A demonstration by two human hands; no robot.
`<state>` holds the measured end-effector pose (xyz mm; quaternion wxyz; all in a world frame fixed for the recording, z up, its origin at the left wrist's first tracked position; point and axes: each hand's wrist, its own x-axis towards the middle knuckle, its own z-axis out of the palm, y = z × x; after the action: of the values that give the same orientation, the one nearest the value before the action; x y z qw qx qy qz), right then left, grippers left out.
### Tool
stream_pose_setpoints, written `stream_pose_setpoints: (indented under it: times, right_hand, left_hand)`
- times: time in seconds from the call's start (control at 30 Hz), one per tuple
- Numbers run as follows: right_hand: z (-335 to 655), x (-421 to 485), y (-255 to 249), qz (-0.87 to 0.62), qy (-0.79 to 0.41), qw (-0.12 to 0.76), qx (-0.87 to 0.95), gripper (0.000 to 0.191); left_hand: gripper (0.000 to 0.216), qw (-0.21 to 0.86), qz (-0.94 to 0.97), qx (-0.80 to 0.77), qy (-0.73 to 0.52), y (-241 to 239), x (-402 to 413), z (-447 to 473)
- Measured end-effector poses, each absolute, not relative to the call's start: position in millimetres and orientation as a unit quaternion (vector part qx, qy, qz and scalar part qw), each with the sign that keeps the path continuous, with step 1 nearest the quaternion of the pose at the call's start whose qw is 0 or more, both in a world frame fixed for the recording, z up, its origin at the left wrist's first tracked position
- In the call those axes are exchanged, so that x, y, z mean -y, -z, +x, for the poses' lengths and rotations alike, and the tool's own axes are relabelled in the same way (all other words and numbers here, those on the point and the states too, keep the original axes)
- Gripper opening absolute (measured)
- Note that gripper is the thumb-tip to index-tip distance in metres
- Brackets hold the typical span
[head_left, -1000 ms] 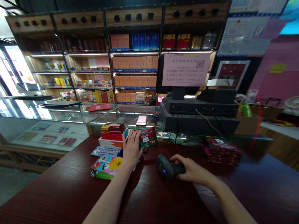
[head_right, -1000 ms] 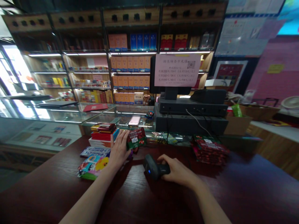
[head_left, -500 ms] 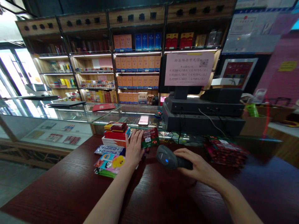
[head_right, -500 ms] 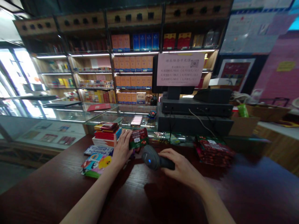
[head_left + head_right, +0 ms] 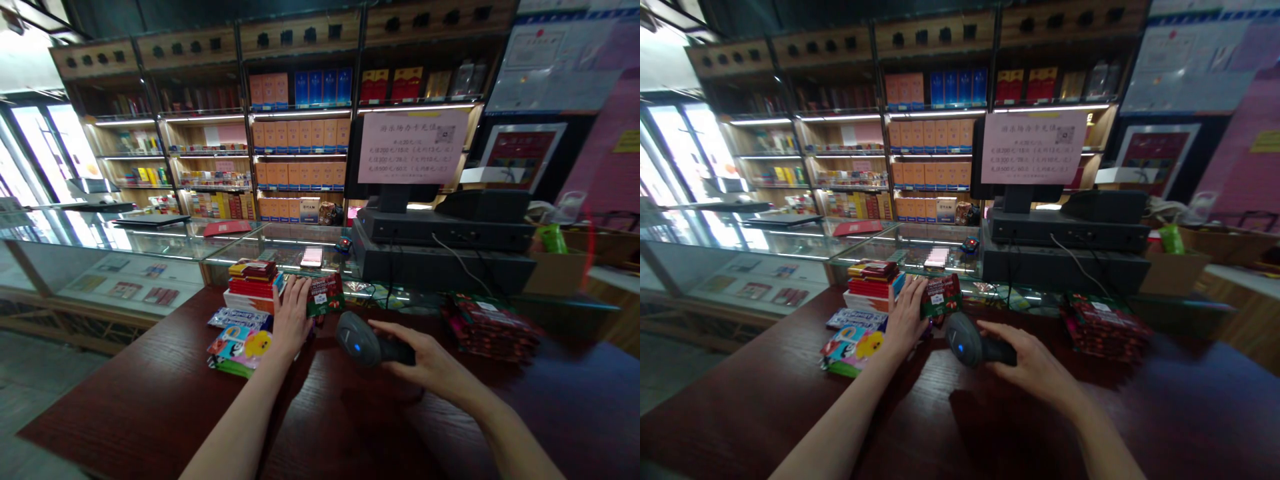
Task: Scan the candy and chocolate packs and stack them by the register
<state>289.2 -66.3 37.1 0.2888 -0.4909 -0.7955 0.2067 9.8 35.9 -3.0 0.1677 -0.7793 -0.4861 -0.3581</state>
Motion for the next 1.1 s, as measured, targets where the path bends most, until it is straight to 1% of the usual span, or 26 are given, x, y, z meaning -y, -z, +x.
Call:
stream_pose_setpoints:
  times: [0.33, 0.57, 0.9, 1.1]
  right_hand:
    - [289.5, 66.4, -37.2, -0.483, -0.218, 0.287, 0.798, 0.060]
    - [288.9, 68.2, -38.2, -0.487, -0.224, 0.308, 0.786, 0.062]
    - [290.4, 67.6, -36.7, -0.484, -0.234, 0.314, 0.783, 0.063]
    - [289.5, 69.0, -39.7, -0.485, -0.248, 0.315, 0.777, 0.071]
  left_hand:
    - [0.084, 0.175, -0.766, 0.493, 0.372, 8.1, -41.6, 10.8]
    - [0.084, 0.164, -0.771, 0.495, 0.365, 7.3, -40.3, 10.1]
    - [0.087, 0.167, -0.768, 0.497, 0.367, 7.5, -41.1, 10.9]
    - [0.087, 0.162, -0.775, 0.490, 0.365, 4.5, -38.2, 10.4]
